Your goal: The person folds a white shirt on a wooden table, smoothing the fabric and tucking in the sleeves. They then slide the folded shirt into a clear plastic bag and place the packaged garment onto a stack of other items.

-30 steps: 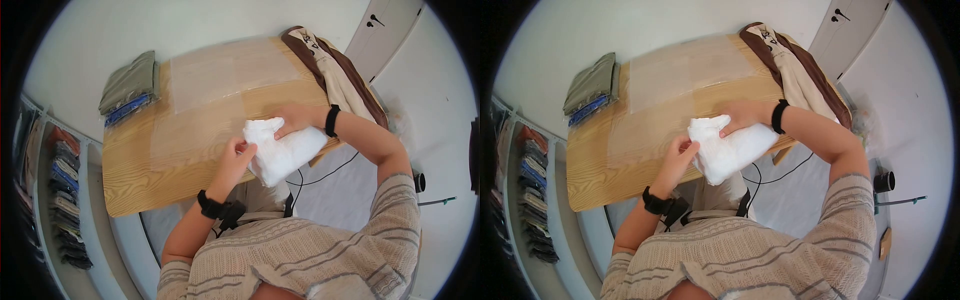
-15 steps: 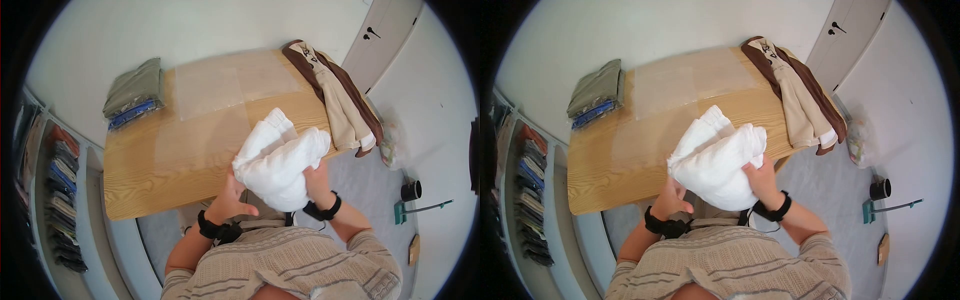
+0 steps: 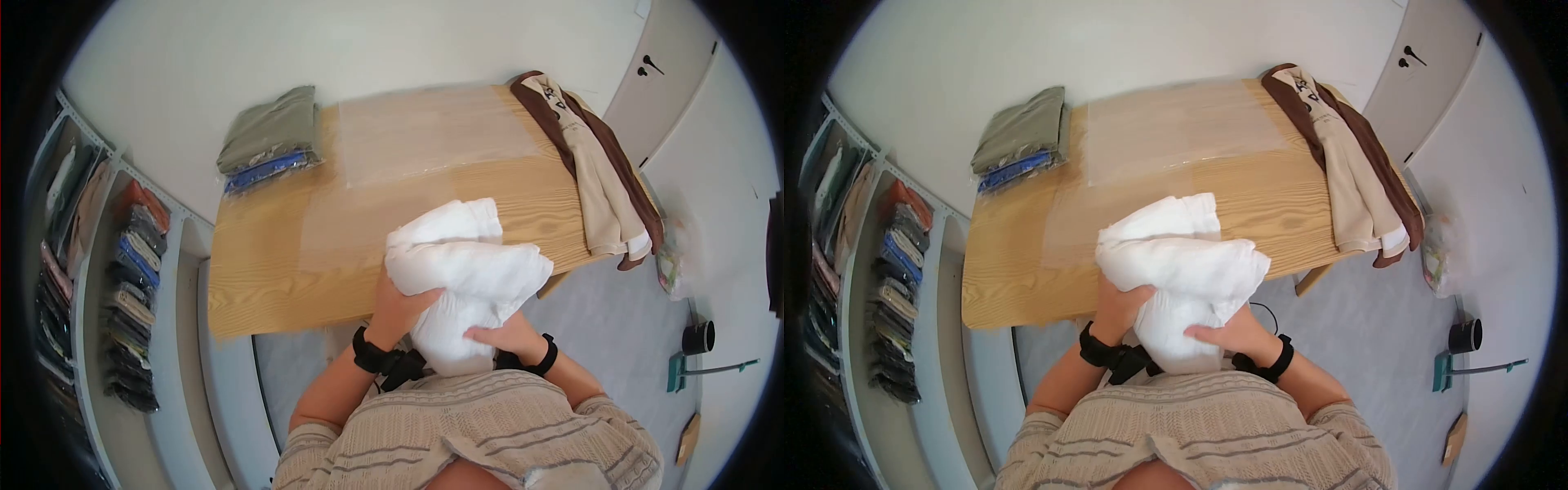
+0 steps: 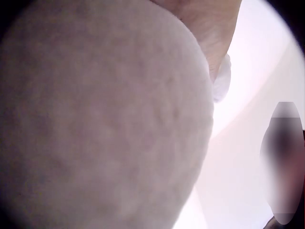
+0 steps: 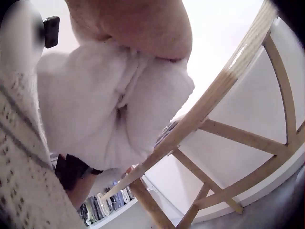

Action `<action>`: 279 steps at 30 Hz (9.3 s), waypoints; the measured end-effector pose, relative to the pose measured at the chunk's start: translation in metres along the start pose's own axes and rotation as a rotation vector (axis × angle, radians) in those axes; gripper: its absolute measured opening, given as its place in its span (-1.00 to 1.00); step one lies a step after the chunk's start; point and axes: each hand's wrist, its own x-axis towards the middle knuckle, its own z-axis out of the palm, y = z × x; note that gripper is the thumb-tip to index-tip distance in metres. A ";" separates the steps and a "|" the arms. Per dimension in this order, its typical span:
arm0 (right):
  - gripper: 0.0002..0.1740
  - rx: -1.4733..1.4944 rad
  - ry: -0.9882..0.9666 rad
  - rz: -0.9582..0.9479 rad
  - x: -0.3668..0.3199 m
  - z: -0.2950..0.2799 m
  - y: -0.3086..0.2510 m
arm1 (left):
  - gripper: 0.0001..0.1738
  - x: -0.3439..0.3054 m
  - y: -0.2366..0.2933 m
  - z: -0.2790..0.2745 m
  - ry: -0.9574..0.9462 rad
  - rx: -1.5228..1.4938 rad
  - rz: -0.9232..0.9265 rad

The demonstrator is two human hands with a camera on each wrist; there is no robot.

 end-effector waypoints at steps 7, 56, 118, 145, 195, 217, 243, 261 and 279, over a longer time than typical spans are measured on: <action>-0.29 0.368 0.487 0.322 -0.016 -0.007 -0.013 | -0.19 0.027 0.028 -0.063 -0.282 0.854 0.132; -0.36 -0.412 0.232 0.101 0.011 -0.042 -0.058 | -0.55 0.040 0.025 -0.052 -0.119 1.205 0.321; -0.52 -1.126 0.098 -0.220 0.102 0.045 -0.026 | -0.43 -0.010 0.025 -0.020 -0.068 1.271 0.559; -0.63 1.000 0.281 0.628 0.021 -0.017 -0.007 | -0.62 -0.013 0.017 -0.017 -0.131 1.241 0.603; -0.64 1.266 -0.083 0.607 0.099 0.033 0.032 | -0.91 0.107 0.033 0.040 -0.331 1.873 0.168; -0.75 0.795 0.061 0.492 0.104 0.041 0.010 | -0.89 0.081 0.039 0.062 -0.417 1.665 0.371; -0.68 0.927 -0.044 0.784 0.123 0.067 0.014 | -0.48 -0.063 0.016 -0.080 0.169 0.904 -0.314; -0.80 1.317 -0.096 0.855 0.159 0.082 0.050 | -0.82 -0.078 0.006 -0.078 -0.076 0.530 -0.276; -0.77 1.410 -0.092 0.741 0.153 0.072 0.031 | -0.80 -0.101 0.022 -0.093 -0.408 0.442 -0.339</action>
